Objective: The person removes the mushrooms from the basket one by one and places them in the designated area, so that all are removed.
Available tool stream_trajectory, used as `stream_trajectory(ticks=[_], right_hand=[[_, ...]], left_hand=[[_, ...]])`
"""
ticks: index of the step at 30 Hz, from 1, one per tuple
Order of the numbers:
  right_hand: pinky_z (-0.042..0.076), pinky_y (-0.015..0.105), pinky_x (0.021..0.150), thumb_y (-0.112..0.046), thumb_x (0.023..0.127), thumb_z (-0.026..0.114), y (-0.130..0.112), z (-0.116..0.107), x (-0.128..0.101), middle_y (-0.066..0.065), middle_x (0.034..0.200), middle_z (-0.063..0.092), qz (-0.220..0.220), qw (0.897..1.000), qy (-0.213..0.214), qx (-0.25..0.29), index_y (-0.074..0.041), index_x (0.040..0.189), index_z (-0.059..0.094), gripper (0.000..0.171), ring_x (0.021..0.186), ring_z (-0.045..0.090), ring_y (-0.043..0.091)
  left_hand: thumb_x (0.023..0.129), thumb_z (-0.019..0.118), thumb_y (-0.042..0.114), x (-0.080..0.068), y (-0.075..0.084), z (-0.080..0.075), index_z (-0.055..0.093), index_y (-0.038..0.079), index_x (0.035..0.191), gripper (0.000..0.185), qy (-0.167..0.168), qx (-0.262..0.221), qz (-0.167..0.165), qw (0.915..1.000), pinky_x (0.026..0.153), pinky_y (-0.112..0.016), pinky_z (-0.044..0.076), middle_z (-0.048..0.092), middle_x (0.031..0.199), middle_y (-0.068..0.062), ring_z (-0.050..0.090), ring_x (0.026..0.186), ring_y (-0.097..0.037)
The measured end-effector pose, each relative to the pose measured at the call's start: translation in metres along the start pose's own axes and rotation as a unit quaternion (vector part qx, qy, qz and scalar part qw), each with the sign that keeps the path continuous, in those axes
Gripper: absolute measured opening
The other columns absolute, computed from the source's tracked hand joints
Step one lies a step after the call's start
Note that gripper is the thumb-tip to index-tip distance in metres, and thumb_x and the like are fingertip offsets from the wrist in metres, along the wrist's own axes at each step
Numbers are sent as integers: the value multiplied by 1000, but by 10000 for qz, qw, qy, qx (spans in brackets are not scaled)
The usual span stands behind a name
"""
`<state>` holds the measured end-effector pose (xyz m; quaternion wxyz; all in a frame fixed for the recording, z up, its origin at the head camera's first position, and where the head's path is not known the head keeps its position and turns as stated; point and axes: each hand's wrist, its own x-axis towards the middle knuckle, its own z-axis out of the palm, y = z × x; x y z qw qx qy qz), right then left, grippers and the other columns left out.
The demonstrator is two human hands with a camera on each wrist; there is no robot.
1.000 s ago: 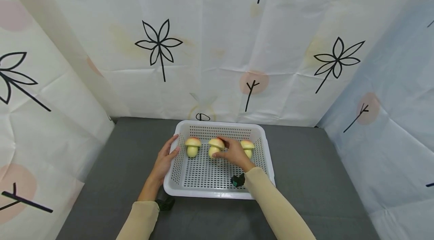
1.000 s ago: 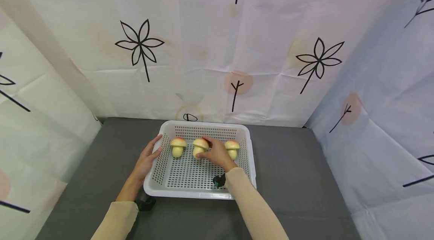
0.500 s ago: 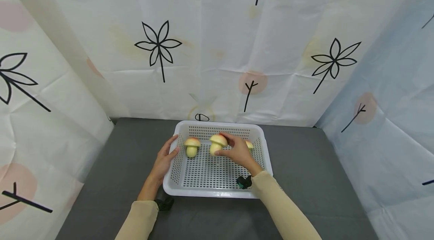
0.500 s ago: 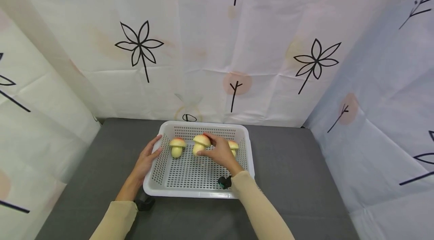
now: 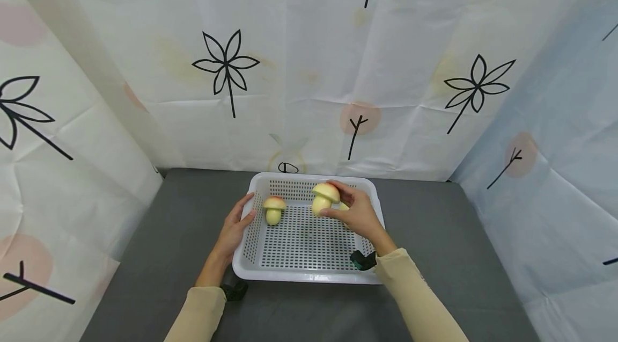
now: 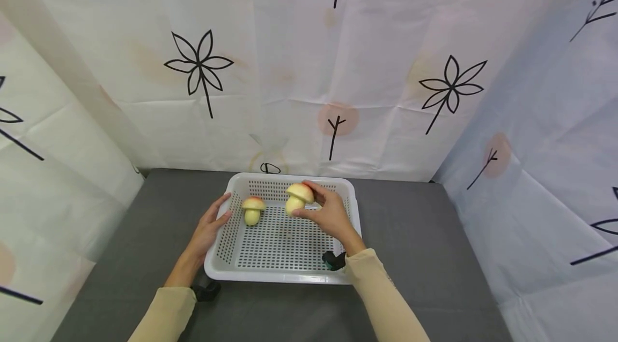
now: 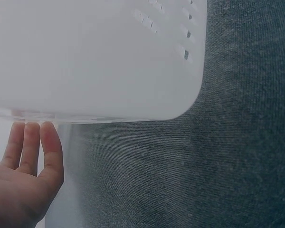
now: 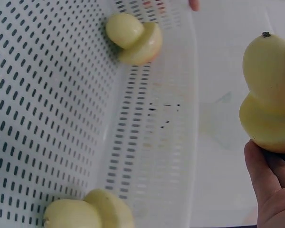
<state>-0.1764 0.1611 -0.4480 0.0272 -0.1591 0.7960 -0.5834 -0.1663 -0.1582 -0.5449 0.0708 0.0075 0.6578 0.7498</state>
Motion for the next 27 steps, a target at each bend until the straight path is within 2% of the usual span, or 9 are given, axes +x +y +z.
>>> stream_trajectory(ticks=[4,8,12,17,27], right_hand=[[45,40,106,-7,82,86,-7,-10,-6,17,143,56,-220,9995,195,72,-2,147,51,75,129,56,33],[47,31,103,-1,81,85,-10,-21,-14,17,143,56,-541,9973,456,178,-1,147,52,73,129,56,32],[44,23,104,5,81,82,-15,-32,-21,18,144,55,-882,9936,680,175,2,146,51,72,131,56,22],[43,24,104,15,78,80,-24,-45,-30,24,144,53,-1232,9884,859,228,7,146,48,75,129,55,9],[44,21,102,25,74,76,-29,-67,-44,34,143,49,-1557,9803,1216,64,13,144,46,78,128,56,7]], left_hand=[[107,54,26,-1,0,0,32,24,159,57,20,-2,-13,10000,93,-58,49,27,165,-7,47,132,-44],[107,54,26,0,0,0,32,23,160,57,20,6,-13,10000,93,-57,49,24,166,-8,46,132,-44],[108,53,24,0,0,-1,31,23,160,56,0,-13,-50,10000,94,-58,49,20,168,-4,45,133,-44],[108,52,21,-1,1,0,32,25,160,55,23,-31,-96,9999,96,-59,47,21,167,-1,45,135,-42],[108,53,23,0,0,0,32,24,160,56,2,7,-34,10000,95,-59,48,18,168,-2,45,135,-44]])
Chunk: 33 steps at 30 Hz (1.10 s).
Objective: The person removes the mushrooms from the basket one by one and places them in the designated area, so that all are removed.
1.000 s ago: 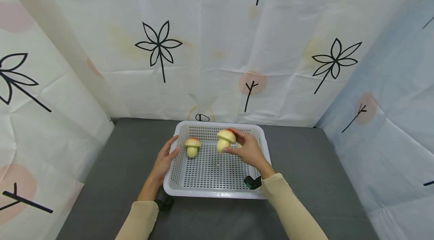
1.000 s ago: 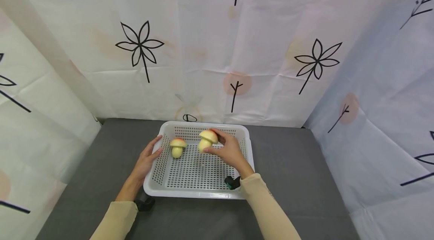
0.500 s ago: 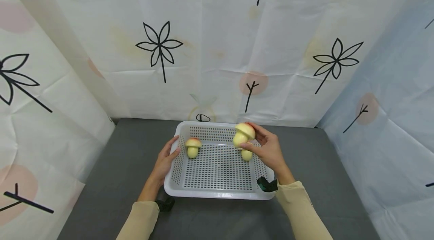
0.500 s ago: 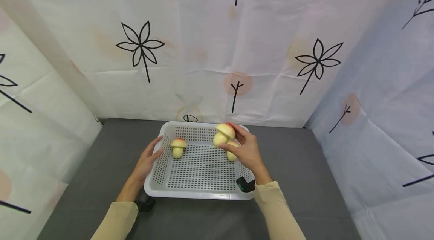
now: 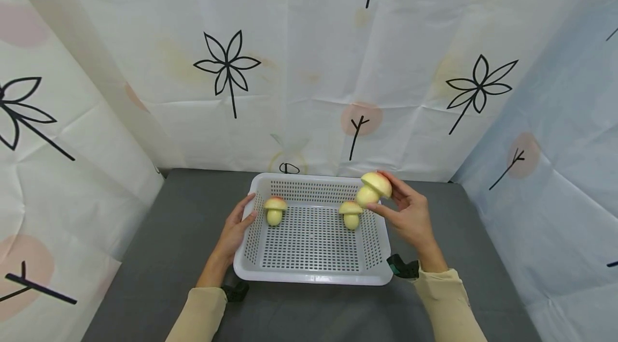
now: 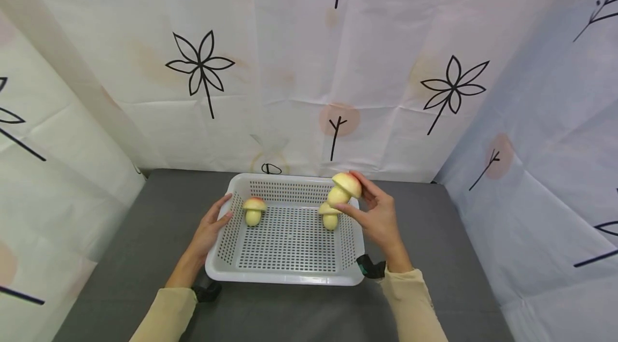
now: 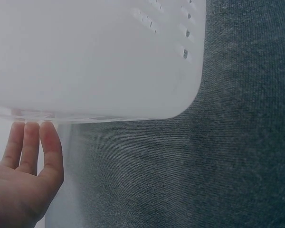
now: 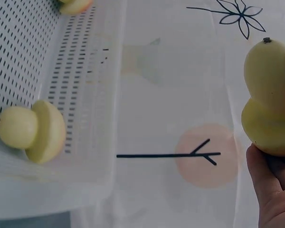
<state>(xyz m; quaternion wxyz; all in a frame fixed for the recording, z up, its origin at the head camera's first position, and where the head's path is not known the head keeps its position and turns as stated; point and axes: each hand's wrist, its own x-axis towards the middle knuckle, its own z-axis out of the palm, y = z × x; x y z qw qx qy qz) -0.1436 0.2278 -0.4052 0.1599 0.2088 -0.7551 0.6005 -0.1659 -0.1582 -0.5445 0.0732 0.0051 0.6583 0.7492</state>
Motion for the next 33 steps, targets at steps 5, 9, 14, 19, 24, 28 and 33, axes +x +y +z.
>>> stream_trajectory(ticks=[5,9,14,19,24,28,33], right_hand=[[44,22,103,26,74,75,1,-16,-3,35,142,49,-155,9998,150,9,13,144,46,76,129,56,10],[44,23,102,28,73,74,4,-30,-6,28,142,53,-65,9991,385,138,14,143,47,76,128,57,11],[45,22,101,30,74,72,8,-45,-10,19,141,57,149,9967,730,324,10,143,49,76,127,58,12],[45,21,100,27,77,72,13,-59,-18,11,141,57,441,9943,944,229,6,145,49,75,128,57,9],[45,18,99,22,80,73,21,-71,-26,7,141,56,751,9918,1033,-54,5,147,48,73,127,56,5],[44,15,98,15,82,76,30,-76,-32,14,145,54,1042,9878,1022,-541,7,148,46,73,127,55,2],[42,12,97,4,85,80,48,-82,-43,26,148,48,1513,9786,844,-1107,6,150,43,75,129,52,2]], left_hand=[[108,53,23,-1,1,1,33,26,159,55,10,-107,-56,9999,97,-61,47,22,166,0,45,135,-43],[107,53,23,-1,1,1,33,26,159,56,3,-146,-66,9999,98,-62,45,22,166,0,45,136,-42],[108,52,23,0,0,1,30,21,160,57,-47,-59,43,10000,96,-60,47,19,168,-6,44,135,-45],[108,52,22,-1,0,1,30,20,160,57,-51,-70,93,9999,94,-61,48,19,167,-9,45,133,-47],[107,54,23,-1,0,1,33,25,159,56,-51,-144,12,9999,96,-63,46,21,167,-2,46,133,-45],[107,54,24,-1,0,1,32,25,159,57,-2,-108,-4,9999,96,-63,46,20,167,-2,46,134,-45],[107,54,24,-1,0,1,31,23,160,57,-15,-79,-1,10000,97,-62,46,20,167,-5,45,133,-46]])
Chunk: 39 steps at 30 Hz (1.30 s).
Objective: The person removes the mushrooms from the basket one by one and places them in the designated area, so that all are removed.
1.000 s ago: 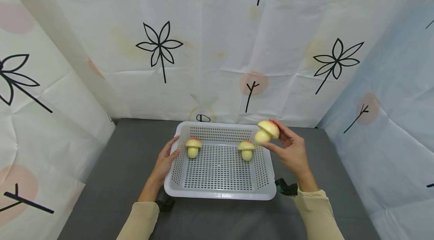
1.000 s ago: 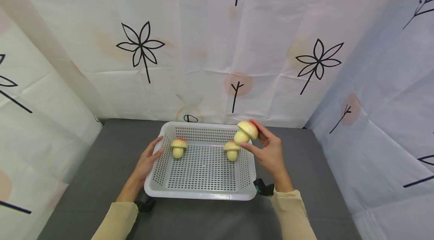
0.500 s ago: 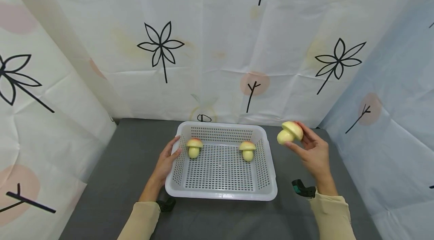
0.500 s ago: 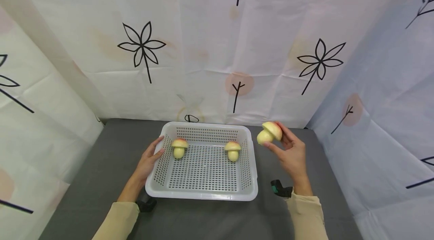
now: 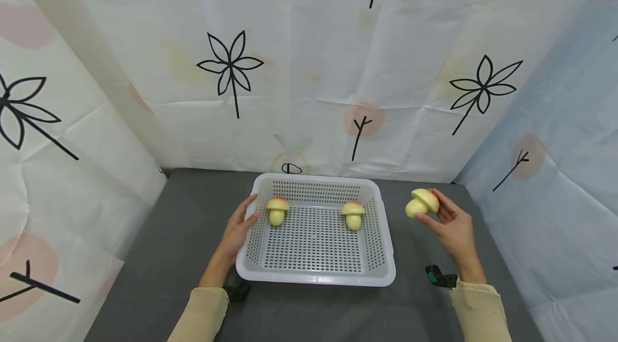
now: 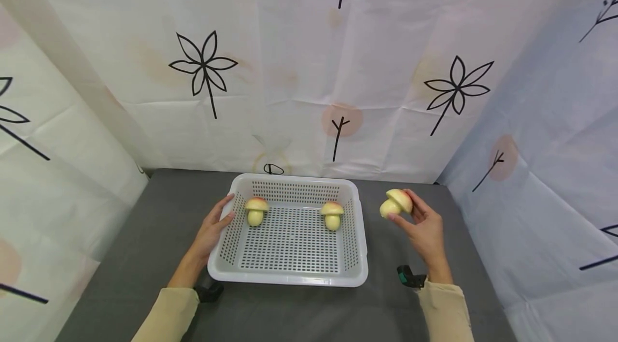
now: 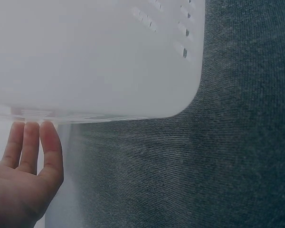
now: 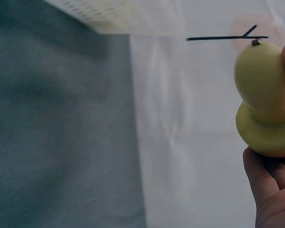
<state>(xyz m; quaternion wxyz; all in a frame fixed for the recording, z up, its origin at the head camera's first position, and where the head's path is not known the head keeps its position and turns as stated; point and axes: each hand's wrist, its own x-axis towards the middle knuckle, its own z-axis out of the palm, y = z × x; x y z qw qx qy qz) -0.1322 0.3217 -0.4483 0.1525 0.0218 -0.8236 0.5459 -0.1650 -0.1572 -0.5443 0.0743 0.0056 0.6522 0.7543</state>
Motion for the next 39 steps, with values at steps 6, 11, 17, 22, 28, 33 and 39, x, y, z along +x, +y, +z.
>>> stream_trajectory(ticks=[6,11,17,22,28,33,39], right_hand=[[41,10,96,-8,87,82,32,0,-2,30,149,45,481,9979,-232,-376,6,150,41,77,135,49,16],[39,6,94,-14,88,82,54,1,-1,31,151,41,735,9936,-517,-681,11,150,37,81,138,41,42],[40,9,95,-14,87,82,74,6,-1,32,153,36,1141,9865,-781,-873,13,150,34,84,139,39,44],[40,11,97,-11,87,82,86,10,0,34,152,36,1273,9828,-881,-1010,14,150,33,83,139,40,45],[38,39,108,-11,90,80,92,12,3,34,155,32,1477,9769,-1060,-1128,12,153,29,84,142,36,44],[34,46,110,-9,91,78,96,13,6,33,157,29,1621,9742,-1138,-1084,11,154,26,85,144,33,44],[34,47,110,-7,90,79,101,13,8,34,156,30,1663,9736,-1149,-1059,12,153,27,84,144,33,44]], left_hand=[[108,53,23,-1,2,0,31,23,160,57,-36,-34,-37,10000,97,-60,46,19,168,-3,45,134,-45],[108,52,20,0,2,0,31,23,160,56,-71,-113,-49,9999,98,-61,45,20,167,-2,44,135,-45],[108,53,22,0,0,-1,31,23,160,57,-70,-129,-43,9999,98,-62,45,21,167,-2,44,135,-45],[108,52,20,1,0,-2,31,22,160,56,-85,-162,18,9998,98,-63,45,22,167,-4,44,135,-46],[108,51,20,1,-1,-2,30,22,160,56,-69,-183,51,9998,98,-64,44,21,167,-5,42,136,-47],[108,51,20,1,-1,-1,31,23,160,55,-48,-233,33,9997,100,-67,42,21,167,-5,42,136,-46],[108,52,20,1,0,0,33,25,159,55,-50,-320,-13,9995,99,-67,41,25,165,-2,43,136,-46]])
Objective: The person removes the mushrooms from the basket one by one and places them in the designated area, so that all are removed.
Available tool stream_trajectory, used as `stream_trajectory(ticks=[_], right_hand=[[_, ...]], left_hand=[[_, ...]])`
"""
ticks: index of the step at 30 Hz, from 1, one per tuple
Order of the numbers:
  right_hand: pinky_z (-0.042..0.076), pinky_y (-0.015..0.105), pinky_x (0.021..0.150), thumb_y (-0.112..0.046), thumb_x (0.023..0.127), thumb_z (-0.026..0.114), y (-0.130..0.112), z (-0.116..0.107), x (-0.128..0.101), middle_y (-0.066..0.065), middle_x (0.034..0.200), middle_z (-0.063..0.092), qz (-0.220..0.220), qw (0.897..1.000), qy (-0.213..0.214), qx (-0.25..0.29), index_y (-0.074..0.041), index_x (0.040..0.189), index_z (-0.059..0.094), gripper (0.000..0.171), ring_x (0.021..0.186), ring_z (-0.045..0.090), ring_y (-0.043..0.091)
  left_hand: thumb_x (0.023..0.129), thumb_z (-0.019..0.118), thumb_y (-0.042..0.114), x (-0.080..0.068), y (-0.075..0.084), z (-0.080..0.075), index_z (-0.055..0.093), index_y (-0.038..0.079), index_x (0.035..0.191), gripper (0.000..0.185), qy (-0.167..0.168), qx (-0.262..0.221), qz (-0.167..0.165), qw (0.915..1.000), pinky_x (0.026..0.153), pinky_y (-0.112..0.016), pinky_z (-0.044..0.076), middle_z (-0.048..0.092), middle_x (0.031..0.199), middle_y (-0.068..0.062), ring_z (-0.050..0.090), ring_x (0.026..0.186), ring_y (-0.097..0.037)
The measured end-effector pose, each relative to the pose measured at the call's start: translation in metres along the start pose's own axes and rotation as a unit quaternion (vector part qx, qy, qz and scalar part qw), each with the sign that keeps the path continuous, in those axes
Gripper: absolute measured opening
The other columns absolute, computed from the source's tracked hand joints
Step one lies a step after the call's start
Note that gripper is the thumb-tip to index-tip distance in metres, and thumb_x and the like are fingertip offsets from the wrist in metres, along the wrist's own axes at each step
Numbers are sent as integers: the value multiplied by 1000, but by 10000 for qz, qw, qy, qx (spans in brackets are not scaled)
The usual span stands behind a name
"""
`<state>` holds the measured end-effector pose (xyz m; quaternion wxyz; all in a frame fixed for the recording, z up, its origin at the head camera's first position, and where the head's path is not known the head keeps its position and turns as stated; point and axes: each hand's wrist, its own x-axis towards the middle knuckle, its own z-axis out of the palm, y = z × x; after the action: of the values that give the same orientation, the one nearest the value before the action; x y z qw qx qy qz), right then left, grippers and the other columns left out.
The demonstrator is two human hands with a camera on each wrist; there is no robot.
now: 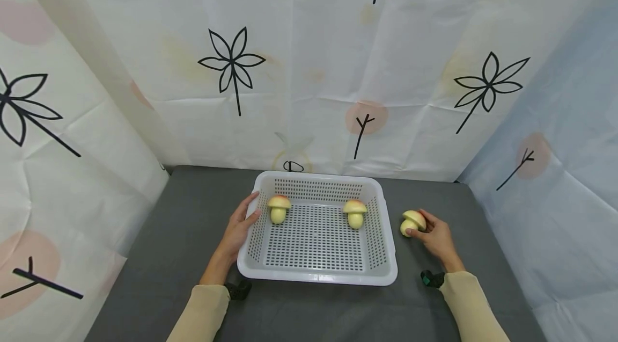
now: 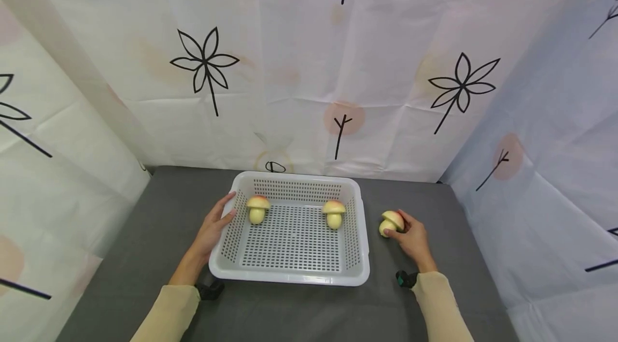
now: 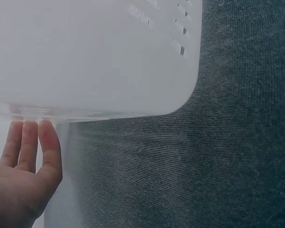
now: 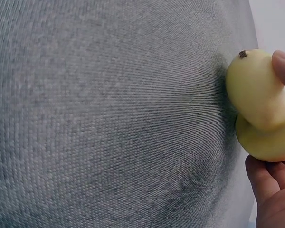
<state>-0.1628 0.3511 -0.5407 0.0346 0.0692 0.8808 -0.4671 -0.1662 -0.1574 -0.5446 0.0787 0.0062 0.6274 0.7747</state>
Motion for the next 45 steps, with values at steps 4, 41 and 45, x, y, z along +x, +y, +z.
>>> stream_trajectory(ticks=[4,41,45], right_hand=[[33,48,111,-5,90,78,1,0,3,34,156,30,-19,10000,-14,-33,12,153,28,83,144,33,44],[26,54,116,-8,89,80,-11,-8,4,35,157,25,-132,9997,-180,-54,15,153,22,90,146,25,48],[24,55,117,-11,89,80,-17,-11,2,33,160,22,-206,9995,-122,-217,13,155,21,91,147,21,49]], left_hand=[[108,51,18,0,0,1,31,24,160,55,-14,-27,8,10000,99,-66,42,25,165,-3,43,136,-47],[107,54,23,0,-2,-1,31,24,160,58,-114,-90,8,9999,100,-66,41,25,165,-2,41,137,-47],[107,55,23,0,-2,-1,31,24,160,58,-95,-82,2,9999,100,-66,42,25,165,-1,42,137,-47]])
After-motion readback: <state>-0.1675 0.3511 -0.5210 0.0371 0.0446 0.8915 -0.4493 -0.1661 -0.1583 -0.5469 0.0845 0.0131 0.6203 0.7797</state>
